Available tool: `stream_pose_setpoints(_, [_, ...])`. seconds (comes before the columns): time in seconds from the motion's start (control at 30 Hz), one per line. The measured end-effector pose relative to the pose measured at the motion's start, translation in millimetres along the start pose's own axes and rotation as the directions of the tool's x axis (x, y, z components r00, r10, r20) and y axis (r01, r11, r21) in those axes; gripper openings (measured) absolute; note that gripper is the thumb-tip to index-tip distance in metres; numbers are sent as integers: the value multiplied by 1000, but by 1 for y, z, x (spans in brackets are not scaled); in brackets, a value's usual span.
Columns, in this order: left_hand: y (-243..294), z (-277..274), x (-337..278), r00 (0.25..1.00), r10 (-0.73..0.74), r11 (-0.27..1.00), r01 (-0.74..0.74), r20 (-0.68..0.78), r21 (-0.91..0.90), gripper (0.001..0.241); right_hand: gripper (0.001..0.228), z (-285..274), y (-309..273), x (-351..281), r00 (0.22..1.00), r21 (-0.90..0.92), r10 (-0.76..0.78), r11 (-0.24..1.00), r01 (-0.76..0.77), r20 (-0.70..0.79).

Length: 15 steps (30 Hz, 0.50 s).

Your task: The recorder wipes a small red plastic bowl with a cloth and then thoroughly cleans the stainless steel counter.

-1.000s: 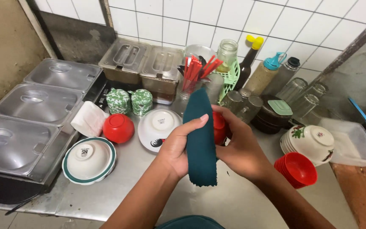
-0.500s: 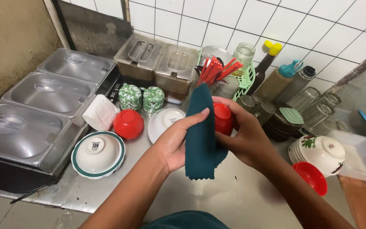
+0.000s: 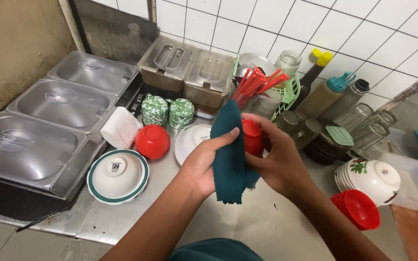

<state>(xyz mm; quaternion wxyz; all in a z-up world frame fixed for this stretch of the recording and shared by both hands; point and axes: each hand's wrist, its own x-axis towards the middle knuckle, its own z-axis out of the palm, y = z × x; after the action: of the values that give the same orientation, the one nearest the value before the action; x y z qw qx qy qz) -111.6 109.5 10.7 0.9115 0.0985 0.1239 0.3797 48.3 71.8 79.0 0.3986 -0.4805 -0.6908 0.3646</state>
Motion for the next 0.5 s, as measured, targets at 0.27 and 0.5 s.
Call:
stream_pose_setpoints(0.27, [10, 24, 4, 990, -95, 995, 94, 106, 11, 47, 71, -23, -10, 11, 1000, -154, 10, 988, -12, -12])
stream_pose_setpoints(0.5, [-14, 33, 35, 1000, 20, 994, -22, 20, 107, 42, 72, -40, 3, -2, 999, -73, 28, 997, -26, 19])
